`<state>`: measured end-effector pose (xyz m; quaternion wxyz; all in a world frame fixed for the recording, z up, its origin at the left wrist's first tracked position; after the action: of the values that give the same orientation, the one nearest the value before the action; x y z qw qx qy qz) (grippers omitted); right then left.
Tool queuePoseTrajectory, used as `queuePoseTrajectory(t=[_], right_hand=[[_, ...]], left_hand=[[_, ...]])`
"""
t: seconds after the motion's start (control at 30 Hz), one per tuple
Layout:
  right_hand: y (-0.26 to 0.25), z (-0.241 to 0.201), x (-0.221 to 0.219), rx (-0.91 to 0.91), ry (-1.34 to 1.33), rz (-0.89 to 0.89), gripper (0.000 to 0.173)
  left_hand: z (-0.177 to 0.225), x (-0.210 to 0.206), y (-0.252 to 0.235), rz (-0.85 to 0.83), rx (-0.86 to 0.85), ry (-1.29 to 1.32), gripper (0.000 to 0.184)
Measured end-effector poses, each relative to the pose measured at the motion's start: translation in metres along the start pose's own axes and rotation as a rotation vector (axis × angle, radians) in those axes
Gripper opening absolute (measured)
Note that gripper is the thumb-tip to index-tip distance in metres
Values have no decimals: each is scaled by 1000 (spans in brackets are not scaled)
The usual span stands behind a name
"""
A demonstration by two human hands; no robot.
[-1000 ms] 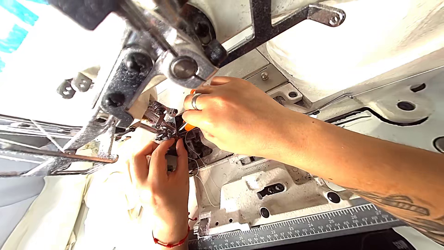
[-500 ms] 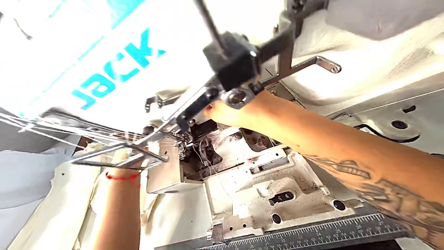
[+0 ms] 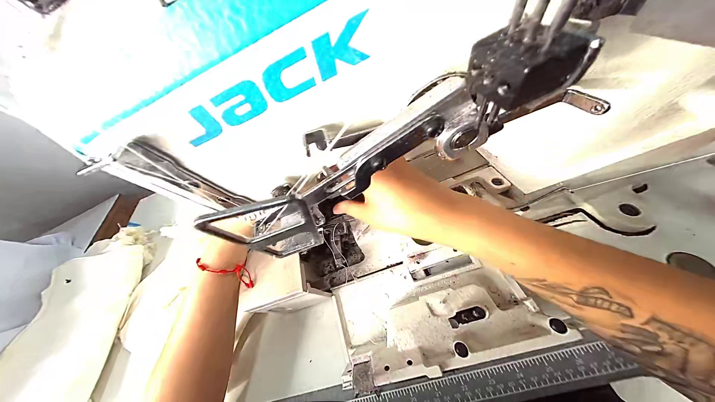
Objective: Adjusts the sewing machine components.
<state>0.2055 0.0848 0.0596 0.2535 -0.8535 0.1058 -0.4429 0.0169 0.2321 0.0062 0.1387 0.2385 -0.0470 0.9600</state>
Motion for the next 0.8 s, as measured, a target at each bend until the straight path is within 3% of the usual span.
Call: queuePoseTrajectory(t=[0.13,0.2,0.33,0.47,0.6,0.8], right_hand=[[-12,8,-9,-221,-131,-262,25],[-16,4,-10,-304,-145,-363,35],[-25,0,-16,-314,-103,-490,30],[-27,-6,-17,-295,-115,-485,19],[-28,-2,-18,-303,-128,-430,9],[-24,2,-9,-294,-179,-325,13]], left_hand=[[-8,-1,-3,-22,-38,-91,23],[5,-6,-2,-38,-135,-7,20],[29,-14,3,-93,-273,185,25],[38,-16,7,-87,-335,255,31],[42,-17,9,-79,-293,268,29],[38,-18,8,-54,-202,259,25]])
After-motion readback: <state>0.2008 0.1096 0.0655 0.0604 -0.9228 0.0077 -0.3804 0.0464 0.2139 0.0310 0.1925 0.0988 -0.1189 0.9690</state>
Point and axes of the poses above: each hand's wrist, its own y-axis away from the middle knuckle, its own x-axis out of the back of the hand, z = x × y, the point moved 8 cm from there along -y, towards the middle knuckle, and after that the axes turned 2 degrees about -y, right-handed, at the moved point
